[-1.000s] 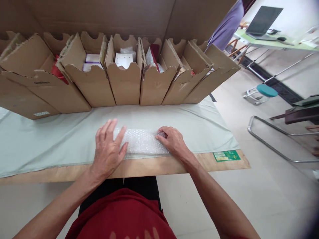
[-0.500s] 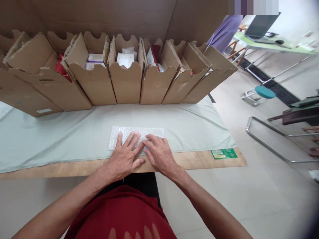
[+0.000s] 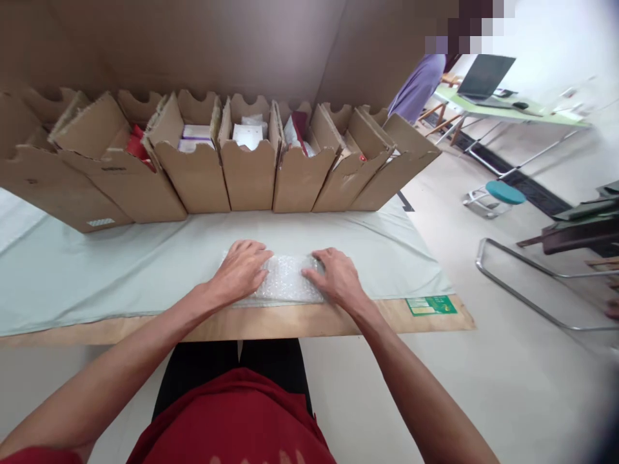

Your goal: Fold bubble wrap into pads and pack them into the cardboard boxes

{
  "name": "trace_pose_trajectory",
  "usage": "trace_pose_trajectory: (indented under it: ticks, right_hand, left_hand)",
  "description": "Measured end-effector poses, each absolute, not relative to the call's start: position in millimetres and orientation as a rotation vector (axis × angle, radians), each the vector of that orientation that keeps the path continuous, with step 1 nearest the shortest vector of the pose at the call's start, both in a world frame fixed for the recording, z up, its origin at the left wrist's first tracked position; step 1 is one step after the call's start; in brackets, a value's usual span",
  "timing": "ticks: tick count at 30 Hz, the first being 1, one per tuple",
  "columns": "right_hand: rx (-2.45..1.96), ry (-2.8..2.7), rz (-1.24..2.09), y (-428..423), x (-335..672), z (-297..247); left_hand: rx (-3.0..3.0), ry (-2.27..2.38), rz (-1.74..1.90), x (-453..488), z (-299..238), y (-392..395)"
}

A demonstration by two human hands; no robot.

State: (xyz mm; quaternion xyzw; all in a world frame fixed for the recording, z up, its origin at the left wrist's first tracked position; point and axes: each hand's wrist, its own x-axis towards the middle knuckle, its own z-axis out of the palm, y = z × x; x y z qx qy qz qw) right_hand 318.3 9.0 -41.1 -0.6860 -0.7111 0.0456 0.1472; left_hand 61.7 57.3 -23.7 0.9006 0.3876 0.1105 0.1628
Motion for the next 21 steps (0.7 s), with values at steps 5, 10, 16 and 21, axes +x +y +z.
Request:
trace_pose_trajectory:
  ticks: [5,10,16,21]
  right_hand:
    - [-1.657,-2.087,0.305,11.5,305.0,-34.0]
    - [-1.357,-1.918,0.361,-8.0,307.4,-0.8]
    - [-1.214,-1.625,0.467,19.2,293.1,20.0]
    - [-1.180,-1.486,0.753,68.4,278.9,-5.0]
  left_hand:
    - [2.505,1.003,0.242,71.9,-14.4,73.3]
    - [2.375,0.958,0.236,55.9,6.3,65.8]
    - [2.047,0.978,0.442,7.2,53.6,43.0]
    - [1.753,1.396,1.082,-52.7,115.8,62.9]
